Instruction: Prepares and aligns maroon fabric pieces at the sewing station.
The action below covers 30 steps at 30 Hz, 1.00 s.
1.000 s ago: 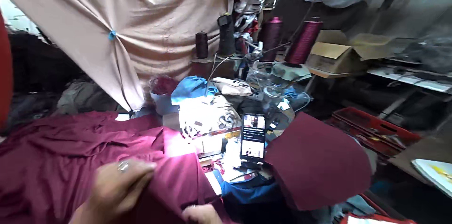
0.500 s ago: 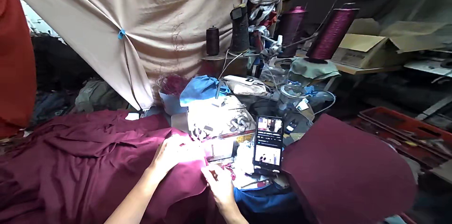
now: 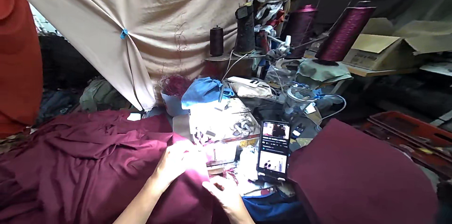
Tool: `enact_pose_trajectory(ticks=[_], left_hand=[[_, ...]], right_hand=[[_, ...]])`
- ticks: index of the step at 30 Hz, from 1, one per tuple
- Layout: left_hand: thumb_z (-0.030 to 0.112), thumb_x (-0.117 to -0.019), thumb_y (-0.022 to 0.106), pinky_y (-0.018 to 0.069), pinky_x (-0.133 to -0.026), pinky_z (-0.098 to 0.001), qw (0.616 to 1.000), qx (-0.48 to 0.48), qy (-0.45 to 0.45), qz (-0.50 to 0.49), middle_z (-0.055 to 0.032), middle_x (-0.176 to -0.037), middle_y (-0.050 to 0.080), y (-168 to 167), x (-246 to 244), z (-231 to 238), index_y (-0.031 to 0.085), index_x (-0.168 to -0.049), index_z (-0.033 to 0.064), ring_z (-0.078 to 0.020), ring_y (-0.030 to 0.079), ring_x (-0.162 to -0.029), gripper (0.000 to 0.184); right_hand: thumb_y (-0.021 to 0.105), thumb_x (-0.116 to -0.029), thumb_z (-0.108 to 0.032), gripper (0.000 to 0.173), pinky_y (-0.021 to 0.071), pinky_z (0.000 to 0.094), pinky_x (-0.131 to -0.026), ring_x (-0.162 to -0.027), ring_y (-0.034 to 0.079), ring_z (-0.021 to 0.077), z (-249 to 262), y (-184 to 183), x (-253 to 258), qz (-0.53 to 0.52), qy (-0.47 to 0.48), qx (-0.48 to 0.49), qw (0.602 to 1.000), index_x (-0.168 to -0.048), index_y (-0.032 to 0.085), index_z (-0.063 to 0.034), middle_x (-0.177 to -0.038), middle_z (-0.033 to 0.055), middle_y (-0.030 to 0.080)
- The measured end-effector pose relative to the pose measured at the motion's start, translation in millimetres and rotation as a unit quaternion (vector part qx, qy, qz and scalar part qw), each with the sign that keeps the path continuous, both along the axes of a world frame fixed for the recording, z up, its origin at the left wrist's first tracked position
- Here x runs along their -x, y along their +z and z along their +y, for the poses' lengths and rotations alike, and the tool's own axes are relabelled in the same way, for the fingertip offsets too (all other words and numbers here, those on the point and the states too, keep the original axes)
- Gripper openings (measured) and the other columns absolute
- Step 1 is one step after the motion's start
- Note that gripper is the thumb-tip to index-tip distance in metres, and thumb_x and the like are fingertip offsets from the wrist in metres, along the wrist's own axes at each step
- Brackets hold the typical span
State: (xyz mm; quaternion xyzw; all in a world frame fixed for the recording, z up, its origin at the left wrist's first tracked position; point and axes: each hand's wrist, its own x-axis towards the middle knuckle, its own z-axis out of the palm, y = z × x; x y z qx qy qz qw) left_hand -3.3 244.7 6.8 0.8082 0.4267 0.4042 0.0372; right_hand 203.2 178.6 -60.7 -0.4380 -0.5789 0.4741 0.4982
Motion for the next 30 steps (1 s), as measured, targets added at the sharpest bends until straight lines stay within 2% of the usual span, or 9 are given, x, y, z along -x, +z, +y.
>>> enact_pose_trajectory(ticks=[3, 6, 13, 16, 21, 24, 27, 30], left_hand=[[0.016, -0.0943, 0.066, 0.059, -0.091, -0.0275, 1.0, 0.023, -0.009, -0.019, 0.0005, -0.103, 0.076, -4, -1, -6, 0.078, -0.098, 0.012, -0.0074, 0.071, -0.099, 0.013], [0.017, -0.0925, 0.07, 0.0597, -0.09, -0.0265, 0.999, 0.034, 0.004, -0.041, 0.0023, -0.103, 0.076, -6, -5, -8, 0.078, -0.095, 0.0134, -0.0056, 0.071, -0.099, 0.009], [0.014, -0.0854, 0.073, 0.0603, -0.085, -0.0281, 0.997, 0.014, 0.021, -0.068, 0.0, -0.095, 0.076, -6, -11, 2, 0.078, -0.088, 0.0114, -0.0078, 0.072, -0.091, 0.006], [0.016, -0.0837, 0.075, 0.0601, -0.083, -0.0303, 0.997, 0.018, 0.039, -0.06, -0.001, -0.09, 0.076, -2, -12, 8, 0.079, -0.086, 0.0108, -0.01, 0.073, -0.088, 0.006], [0.02, -0.0847, 0.078, 0.0584, -0.089, -0.0365, 0.994, 0.073, 0.062, -0.058, -0.0058, -0.095, 0.076, 3, -11, 17, 0.079, -0.089, 0.0079, -0.0156, 0.073, -0.094, 0.013], [0.02, -0.0843, 0.078, 0.0566, -0.092, -0.0359, 0.991, 0.103, 0.066, -0.062, -0.0062, -0.096, 0.076, 8, -12, 16, 0.078, -0.089, 0.0075, -0.0157, 0.072, -0.096, 0.013], [0.02, -0.0861, 0.077, 0.0553, -0.096, -0.0389, 0.987, 0.136, 0.068, -0.057, -0.0091, -0.1, 0.076, 16, -9, 17, 0.078, -0.093, 0.0058, -0.0192, 0.071, -0.101, 0.016], [0.015, -0.0938, 0.069, 0.0518, -0.101, -0.0406, 0.973, 0.208, 0.096, -0.04, -0.0147, -0.107, 0.074, 28, -5, 31, 0.076, -0.1, 0.0001, -0.0239, 0.069, -0.107, 0.018]], right_hand=[[0.075, -0.09, -0.017, 0.014, 0.0516, 0.0197, -0.068, -0.07, 0.061, -0.0015, -12, 3, -3, 0.005, 0.023, 0.019, 1.0, -0.082, 0.074, -0.0059, -0.073, -0.0053, 0.067], [0.076, -0.09, -0.019, 0.017, 0.0513, 0.0201, -0.068, -0.068, 0.06, -0.0012, -16, 0, -3, 0.001, 0.023, 0.028, 0.999, -0.079, 0.074, -0.0066, -0.071, -0.0054, 0.066], [0.076, -0.0901, -0.018, 0.018, 0.0492, 0.0197, -0.062, -0.063, 0.057, -0.0019, -7, 2, -2, 0.01, 0.024, 0.027, 0.999, -0.077, 0.073, -0.0072, -0.067, -0.0068, 0.063], [0.075, -0.0902, -0.017, 0.017, 0.0508, 0.0206, -0.064, -0.064, 0.059, -0.001, -2, 6, 1, 0.024, 0.017, 0.029, 0.999, -0.076, 0.073, -0.0075, -0.068, -0.0063, 0.064], [0.074, -0.0908, -0.015, 0.012, 0.054, 0.0221, -0.072, -0.072, 0.064, -0.0003, 5, 15, 6, 0.024, -0.004, 0.025, 0.999, -0.081, 0.077, -0.0075, -0.075, -0.0045, 0.07], [0.073, -0.0911, -0.014, 0.015, 0.0517, 0.0217, -0.068, -0.068, 0.061, -0.0008, 4, 20, 8, 0.029, -0.009, 0.041, 0.999, -0.078, 0.075, -0.008, -0.07, -0.0055, 0.067], [0.073, -0.092, -0.015, 0.016, 0.0526, 0.0233, -0.069, -0.069, 0.062, 0.0005, 5, 23, 10, 0.009, -0.02, 0.038, 0.999, -0.079, 0.075, -0.0062, -0.071, -0.004, 0.068], [0.073, -0.0927, -0.02, 0.024, 0.0489, 0.0269, -0.065, -0.063, 0.057, 0.0025, 20, 25, 15, -0.029, -0.049, 0.036, 0.998, -0.073, 0.072, -0.0062, -0.065, -0.0039, 0.062]])
